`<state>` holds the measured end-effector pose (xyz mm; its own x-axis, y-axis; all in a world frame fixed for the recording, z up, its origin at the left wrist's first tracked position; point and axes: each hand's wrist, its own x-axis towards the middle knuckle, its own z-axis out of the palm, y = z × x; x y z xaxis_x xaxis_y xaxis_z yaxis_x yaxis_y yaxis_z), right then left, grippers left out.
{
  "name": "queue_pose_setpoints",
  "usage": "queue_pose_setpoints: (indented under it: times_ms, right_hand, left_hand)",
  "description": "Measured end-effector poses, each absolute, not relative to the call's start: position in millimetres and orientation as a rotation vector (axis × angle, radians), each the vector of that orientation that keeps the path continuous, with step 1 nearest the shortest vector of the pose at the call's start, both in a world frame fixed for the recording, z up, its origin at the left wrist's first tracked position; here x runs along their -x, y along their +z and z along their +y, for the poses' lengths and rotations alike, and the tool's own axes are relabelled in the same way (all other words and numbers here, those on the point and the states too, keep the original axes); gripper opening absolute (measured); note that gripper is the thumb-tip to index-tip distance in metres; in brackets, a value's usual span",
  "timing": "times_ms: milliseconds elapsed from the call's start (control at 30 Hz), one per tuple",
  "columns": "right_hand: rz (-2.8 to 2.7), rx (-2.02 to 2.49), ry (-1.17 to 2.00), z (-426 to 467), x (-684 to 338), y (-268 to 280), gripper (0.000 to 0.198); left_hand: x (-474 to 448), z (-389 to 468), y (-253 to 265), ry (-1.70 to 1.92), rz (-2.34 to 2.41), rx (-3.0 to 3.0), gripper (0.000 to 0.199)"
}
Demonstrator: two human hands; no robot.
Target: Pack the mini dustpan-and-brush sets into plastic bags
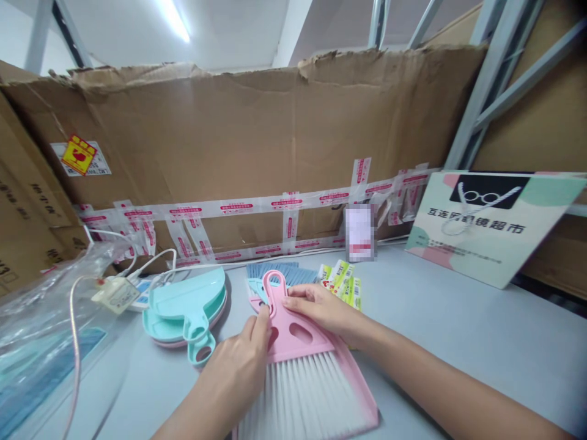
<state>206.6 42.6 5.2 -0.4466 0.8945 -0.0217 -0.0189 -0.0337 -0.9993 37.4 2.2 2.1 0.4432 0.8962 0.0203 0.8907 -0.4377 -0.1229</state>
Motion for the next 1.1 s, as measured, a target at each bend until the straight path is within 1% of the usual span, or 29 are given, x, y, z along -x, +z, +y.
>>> queue_pose_setpoints:
  times_ms: [67,167,267,433,667,833,1100]
  right_hand:
    - [-1.403,0.898,1.737,42.2,-205.9,6.0,0.038]
    - [-1.392,0.955,1.711,42.3,-203.8,5.3,0.046]
    - [-1.443,0.986,1.625,43.8,-202.1,2.6,0.045]
    - [-1.455,1.063,1.595,46.9,-201.1,-3.2,0.045]
    - [-1.432,1.117,1.583,46.7,-200.3,-7.4,0.043]
    - [-1.432,1.139,1.585,44.4,-200.0,-5.3,0.039]
    - [-1.431,1.107,1.623,39.9,-199.5,-0.9,0.038]
  left_hand:
    - [-37.3,1.3,1.4,0.074,-1.579,2.578,0.04]
    - [-38.4,-0.7,-1.0,0.106,-1.557,2.58,0.042]
    - [-39.5,-2.6,-4.4,0.085,-1.551,2.554,0.042]
    - [-41.1,-2.9,-6.0,0.096,-1.583,2.558,0.039]
    - [-40.3,-1.8,-8.9,0.084,-1.583,2.536,0.038]
    - [-40.5,-3.1,-10.0,-0.008,-1.578,2.541,0.033]
    - [-40.1,-5.7,-7.5,-0.041,-1.512,2.543,0.031]
